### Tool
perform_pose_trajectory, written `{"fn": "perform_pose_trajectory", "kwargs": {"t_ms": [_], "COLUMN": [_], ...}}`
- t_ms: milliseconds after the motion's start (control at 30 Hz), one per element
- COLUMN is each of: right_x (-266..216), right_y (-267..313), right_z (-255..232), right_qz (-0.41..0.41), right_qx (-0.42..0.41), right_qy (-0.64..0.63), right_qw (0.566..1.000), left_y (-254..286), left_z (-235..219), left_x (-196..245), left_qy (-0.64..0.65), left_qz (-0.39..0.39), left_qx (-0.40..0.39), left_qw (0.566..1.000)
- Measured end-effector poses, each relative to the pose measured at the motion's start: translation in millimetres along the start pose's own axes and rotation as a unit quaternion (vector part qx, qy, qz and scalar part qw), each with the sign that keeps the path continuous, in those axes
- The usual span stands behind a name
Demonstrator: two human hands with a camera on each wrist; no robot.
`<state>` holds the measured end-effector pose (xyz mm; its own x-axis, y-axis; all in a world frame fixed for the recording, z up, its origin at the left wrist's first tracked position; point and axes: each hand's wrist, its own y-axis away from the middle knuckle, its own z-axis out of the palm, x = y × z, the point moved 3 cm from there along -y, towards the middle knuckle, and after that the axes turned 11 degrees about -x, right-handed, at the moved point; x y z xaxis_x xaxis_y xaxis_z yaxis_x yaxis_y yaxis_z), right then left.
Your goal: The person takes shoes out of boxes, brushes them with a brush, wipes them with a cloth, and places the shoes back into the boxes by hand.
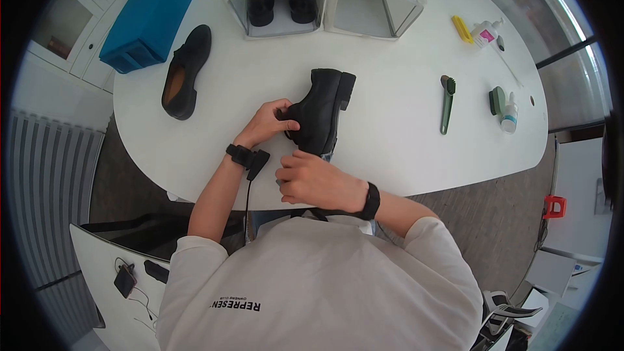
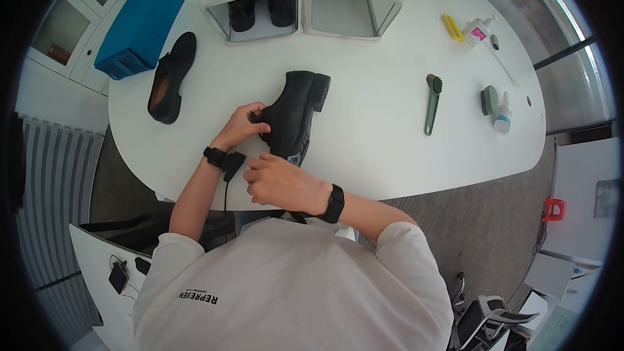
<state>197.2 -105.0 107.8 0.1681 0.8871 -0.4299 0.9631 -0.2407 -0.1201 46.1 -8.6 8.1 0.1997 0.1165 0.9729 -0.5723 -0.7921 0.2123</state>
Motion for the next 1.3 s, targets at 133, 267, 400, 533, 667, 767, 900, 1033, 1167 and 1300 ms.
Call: {"fn": "perform_pose_trajectory", "kwargs": {"t_ms": [133, 267, 400, 533, 667, 767, 900, 1033, 1167, 1300], "right_x": [28.1, 97.5, 149.0, 187.0, 236.6, 253.7, 245.8, 232.0, 226.5, 224.8], "right_y": [-1.0, 8.9, 16.7, 10.4, 12.5, 23.6, 42.5, 56.8, 67.2, 72.2], "right_z": [-21.8, -46.0, -55.0, -62.2, -56.2, -51.4, -49.2, -46.8, -43.7, -41.1], "right_qz": [-0.015, 0.07, 0.156, 0.23, 0.391, 0.415, 0.467, 0.496, 0.503, 0.518], "right_qx": [0.034, 0.081, 0.172, 0.163, 0.066, 0.066, 0.099, 0.166, 0.217, 0.238], "right_qy": [0.022, -0.012, -0.015, 0.002, -0.053, -0.115, -0.097, -0.091, -0.108, -0.132], "right_qw": [0.999, 0.994, 0.973, 0.96, 0.917, 0.9, 0.873, 0.847, 0.829, 0.811], "left_y": [2.2, -0.9, 0.8, 1.2, 1.7, 2.7, 1.1, -0.4, -2.8, -3.5], "left_z": [1.7, 4.1, 2.8, 3.7, 5.1, 6.9, 8.8, 10.1, 12.3, 12.1], "left_x": [1.3, 0.5, -1.2, -0.7, 1.9, 1.1, 2.2, 6.1, 2.4, 1.6], "left_qy": [0.007, 0.027, 0.039, 0.029, 0.039, 0.029, 0.034, 0.031, 0.048, 0.035], "left_qz": [0.006, 0.024, 0.026, 0.032, 0.042, 0.04, 0.037, 0.039, 0.044, 0.053], "left_qx": [0.007, 0.012, -0.005, 0.002, 0.016, 0.026, 0.031, 0.031, 0.026, 0.037], "left_qw": [1.0, 0.999, 0.999, 0.999, 0.998, 0.998, 0.998, 0.998, 0.998, 0.997]}}
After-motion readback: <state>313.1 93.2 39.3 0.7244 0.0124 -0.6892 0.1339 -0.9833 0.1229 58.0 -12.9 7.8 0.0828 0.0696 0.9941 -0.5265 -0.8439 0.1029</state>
